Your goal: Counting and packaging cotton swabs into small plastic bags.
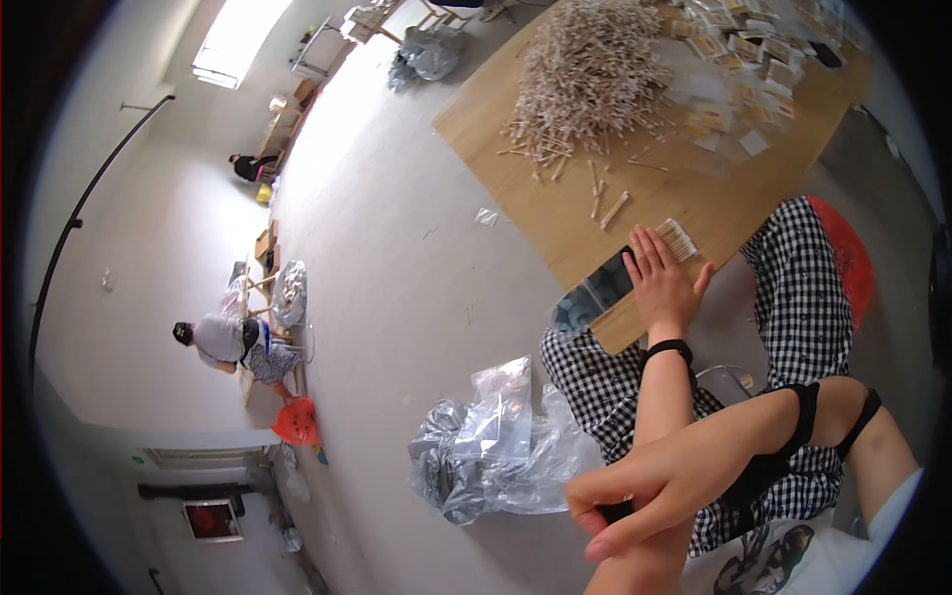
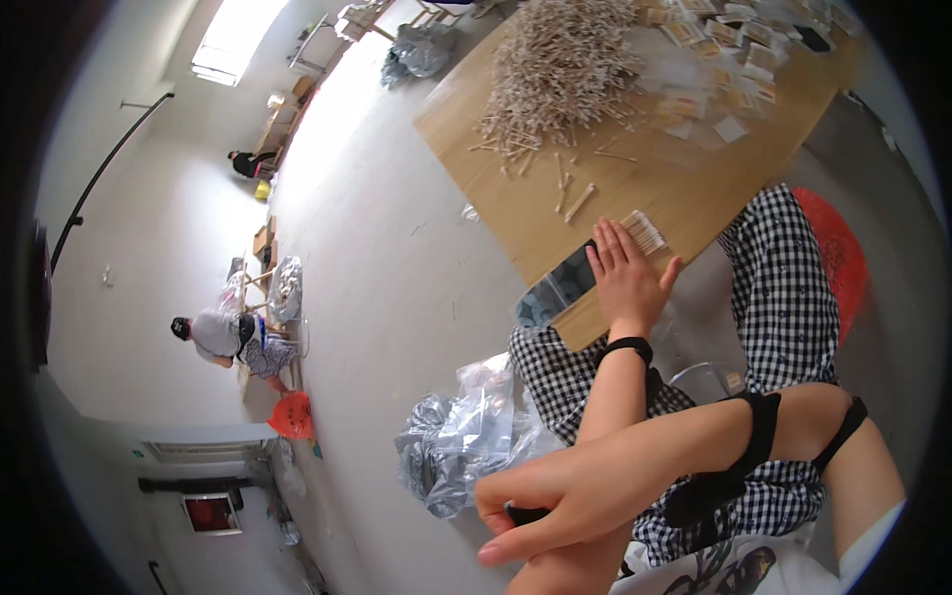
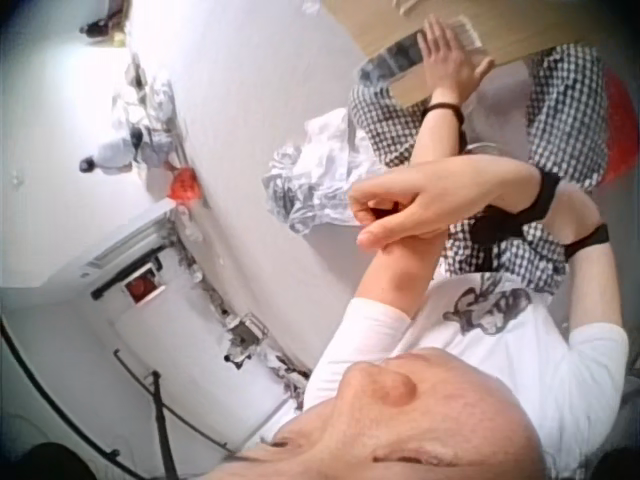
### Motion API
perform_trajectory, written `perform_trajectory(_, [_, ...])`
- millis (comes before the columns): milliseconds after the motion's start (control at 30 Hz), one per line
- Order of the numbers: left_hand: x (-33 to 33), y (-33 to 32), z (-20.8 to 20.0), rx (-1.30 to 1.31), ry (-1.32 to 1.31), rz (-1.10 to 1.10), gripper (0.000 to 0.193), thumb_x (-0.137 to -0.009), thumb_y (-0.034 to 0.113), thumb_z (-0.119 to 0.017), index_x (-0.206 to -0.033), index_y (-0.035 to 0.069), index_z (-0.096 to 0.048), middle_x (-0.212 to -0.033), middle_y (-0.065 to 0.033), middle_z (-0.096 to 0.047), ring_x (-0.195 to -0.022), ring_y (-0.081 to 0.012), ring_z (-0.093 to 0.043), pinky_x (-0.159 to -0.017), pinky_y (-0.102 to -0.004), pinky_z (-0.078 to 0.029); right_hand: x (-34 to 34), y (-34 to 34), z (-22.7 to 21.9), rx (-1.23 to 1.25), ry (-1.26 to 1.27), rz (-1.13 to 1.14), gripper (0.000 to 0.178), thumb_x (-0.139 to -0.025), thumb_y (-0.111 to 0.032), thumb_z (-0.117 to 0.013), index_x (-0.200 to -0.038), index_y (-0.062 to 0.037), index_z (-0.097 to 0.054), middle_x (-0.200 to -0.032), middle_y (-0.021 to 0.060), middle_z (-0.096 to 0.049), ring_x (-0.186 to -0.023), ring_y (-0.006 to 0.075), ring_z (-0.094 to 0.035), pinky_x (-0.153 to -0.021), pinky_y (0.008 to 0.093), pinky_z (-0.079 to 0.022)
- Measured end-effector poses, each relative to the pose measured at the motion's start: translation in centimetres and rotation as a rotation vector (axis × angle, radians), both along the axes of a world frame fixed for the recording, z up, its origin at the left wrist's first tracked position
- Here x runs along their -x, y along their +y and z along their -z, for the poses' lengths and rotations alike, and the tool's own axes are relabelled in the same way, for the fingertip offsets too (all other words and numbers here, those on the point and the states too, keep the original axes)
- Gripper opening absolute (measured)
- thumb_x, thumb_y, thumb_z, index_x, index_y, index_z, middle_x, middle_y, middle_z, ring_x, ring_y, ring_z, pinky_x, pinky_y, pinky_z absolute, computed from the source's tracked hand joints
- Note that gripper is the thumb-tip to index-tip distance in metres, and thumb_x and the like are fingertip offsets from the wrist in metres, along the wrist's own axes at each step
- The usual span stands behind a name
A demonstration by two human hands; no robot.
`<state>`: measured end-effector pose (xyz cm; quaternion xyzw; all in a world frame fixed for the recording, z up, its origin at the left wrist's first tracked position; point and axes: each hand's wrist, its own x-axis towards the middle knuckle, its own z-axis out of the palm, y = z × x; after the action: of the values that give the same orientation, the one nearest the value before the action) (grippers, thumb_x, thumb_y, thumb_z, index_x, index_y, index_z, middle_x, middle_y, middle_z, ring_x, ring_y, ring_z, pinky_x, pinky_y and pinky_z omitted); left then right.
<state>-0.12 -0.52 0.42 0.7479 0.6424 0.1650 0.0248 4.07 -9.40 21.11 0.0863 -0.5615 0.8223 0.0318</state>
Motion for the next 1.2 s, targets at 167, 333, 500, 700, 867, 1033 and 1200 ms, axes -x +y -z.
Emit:
perform_trajectory(167, [-0.5, 0.1, -0.4, -0.055, 0.003, 0.005, 0.106, -0.086, 0.068, -0.055, -0.149, -0.012, -0.026, -0.157, -0.0277, -0.027, -0.149, -0.0374, -0.021, -0.121, -0.0490, -0.016, -8.9, -2.0, 0.4, 0.602, -0.122, -0.060, 0.023, -0.104, -0.025, -0.053, -0.095, -0.0044, -0.048, -0.079, 0.0026, -0.060, -0.047, 0.0043, -0.049, -0.041, 0.0182, -0.035])
perform_trajectory(333, [2.4, -0.3, 0.2, 0.027, 0.079, -0.037, 0.107, -0.087, 0.069, -0.053, -0.149, -0.013, -0.023, -0.158, -0.0276, -0.024, -0.150, -0.0365, -0.017, -0.122, -0.0482, -0.014, -7.8, -6.8, 11.3, 0.423, -0.128, -0.065, 0.024, -0.103, -0.022, -0.056, -0.099, 0.0010, -0.060, -0.086, 0.0029, -0.060, -0.070, 0.0087, -0.061, -0.066, 0.0260, -0.050])
perform_trajectory(500, [0.2, 0.3, 0.4, 0.043, 0.072, 0.009, 0.108, -0.087, 0.069, -0.054, -0.149, -0.013, -0.023, -0.158, -0.0280, -0.024, -0.150, -0.0363, -0.017, -0.122, -0.0475, -0.013, -8.2, -6.3, 9.6, 0.349, -0.099, 0.141, 0.028, -0.101, -0.027, -0.059, -0.092, -0.0006, -0.056, -0.097, 0.0060, -0.062, -0.089, 0.0123, -0.062, -0.076, 0.0294, -0.052])
perform_trajectory(700, [2.2, 0.1, 0.5, 0.017, 0.070, 0.025, 0.109, -0.088, 0.069, -0.053, -0.151, -0.012, -0.017, -0.159, -0.0260, -0.022, -0.151, -0.0356, -0.016, -0.122, -0.0475, -0.011, -11.1, 2.9, 8.6, -0.196, -0.322, 0.997, 0.020, -0.096, -0.021, -0.063, -0.096, -0.0006, -0.063, -0.084, 0.0055, -0.068, -0.077, 0.0131, -0.063, -0.072, 0.0293, -0.051])
perform_trajectory(867, [1.7, -0.4, -1.4, 0.109, 0.073, 0.076, 0.113, -0.084, 0.064, -0.063, -0.152, -0.011, -0.012, -0.162, -0.0261, -0.012, -0.152, -0.0362, -0.006, -0.122, -0.0498, -0.006, -12.8, 10.4, 12.2, -0.048, -0.406, 1.349, 0.018, -0.096, -0.018, -0.063, -0.098, -0.0005, -0.061, -0.080, 0.0049, -0.066, -0.077, 0.0107, -0.062, -0.071, 0.0276, -0.050])
perform_trajectory(1033, [0.9, -0.3, -2.7, 0.139, 0.162, 0.181, 0.117, -0.083, 0.070, -0.060, -0.151, -0.013, -0.014, -0.161, -0.0278, -0.013, -0.152, -0.0374, -0.006, -0.123, -0.0492, -0.006, -12.1, 13.0, 15.7, -0.192, -0.478, 1.514, 0.006, -0.094, -0.004, -0.058, -0.099, -0.0013, -0.061, -0.095, 0.0037, -0.067, -0.088, 0.0109, -0.062, -0.078, 0.0258, -0.049])
perform_trajectory(1200, [1.2, 0.0, -2.7, 0.198, 0.226, 0.196, 0.116, -0.085, 0.074, -0.053, -0.150, -0.015, -0.015, -0.160, -0.0300, -0.013, -0.151, -0.0394, -0.009, -0.122, -0.0496, -0.008, -11.4, 12.6, 18.1, -0.423, -0.477, 1.555, 0.012, -0.085, 0.005, -0.058, -0.093, -0.0021, -0.063, -0.092, 0.0052, -0.065, -0.086, 0.0159, -0.062, -0.075, 0.0288, -0.049])
